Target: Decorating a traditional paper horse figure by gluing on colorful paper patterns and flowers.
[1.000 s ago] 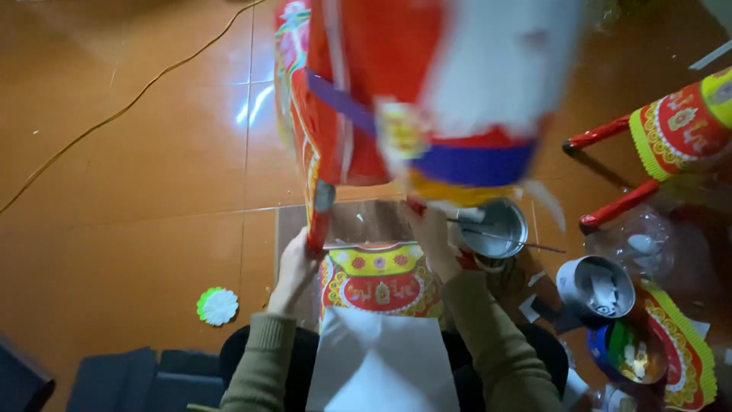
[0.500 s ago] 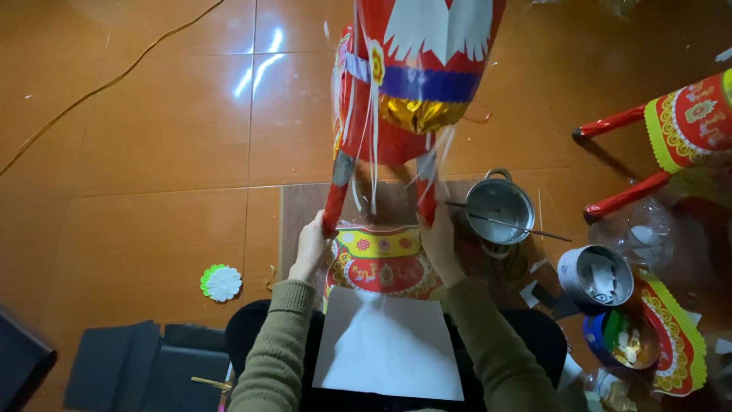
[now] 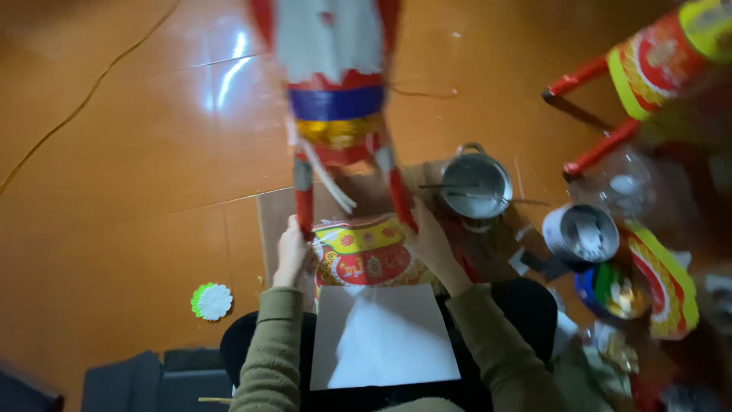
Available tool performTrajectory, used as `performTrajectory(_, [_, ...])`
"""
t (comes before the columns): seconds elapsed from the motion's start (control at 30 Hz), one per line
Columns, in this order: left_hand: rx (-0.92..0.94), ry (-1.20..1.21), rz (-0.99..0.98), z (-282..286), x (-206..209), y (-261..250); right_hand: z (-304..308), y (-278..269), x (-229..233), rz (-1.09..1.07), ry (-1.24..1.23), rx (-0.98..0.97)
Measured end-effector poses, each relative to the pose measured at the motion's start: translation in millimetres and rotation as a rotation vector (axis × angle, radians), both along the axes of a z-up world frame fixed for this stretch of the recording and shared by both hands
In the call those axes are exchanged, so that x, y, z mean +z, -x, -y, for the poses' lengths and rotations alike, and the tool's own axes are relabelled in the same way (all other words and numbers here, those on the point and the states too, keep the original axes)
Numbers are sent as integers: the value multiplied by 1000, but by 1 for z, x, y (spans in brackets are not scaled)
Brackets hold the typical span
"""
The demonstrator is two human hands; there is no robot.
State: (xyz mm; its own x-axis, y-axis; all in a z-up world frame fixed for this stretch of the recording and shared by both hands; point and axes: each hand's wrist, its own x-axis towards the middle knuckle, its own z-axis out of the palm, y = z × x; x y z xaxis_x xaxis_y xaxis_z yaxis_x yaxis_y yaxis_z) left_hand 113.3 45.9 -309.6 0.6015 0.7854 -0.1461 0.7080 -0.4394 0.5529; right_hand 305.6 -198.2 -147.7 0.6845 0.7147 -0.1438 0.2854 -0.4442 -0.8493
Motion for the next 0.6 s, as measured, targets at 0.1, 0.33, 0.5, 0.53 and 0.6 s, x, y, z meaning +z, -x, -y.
performTrajectory(0.1, [-74,11,-77,17,34,15,51,-14,-27,11,-43,6])
performTrajectory(0.33, [-587,-98,-315,99,60,15,239,-51,-107,367,-93,-580])
performTrajectory(0.5, [-223,1312,145,187,-78,62,372,-87,-195,475,36,-1044])
performTrajectory(0.53, [-572,950,-18,216,-45,59,393,-96,-195,488,17,-1123])
performTrajectory(0.6, [-902,551,-164,248,-15,58,420,-121,-190,505,-1,-1214])
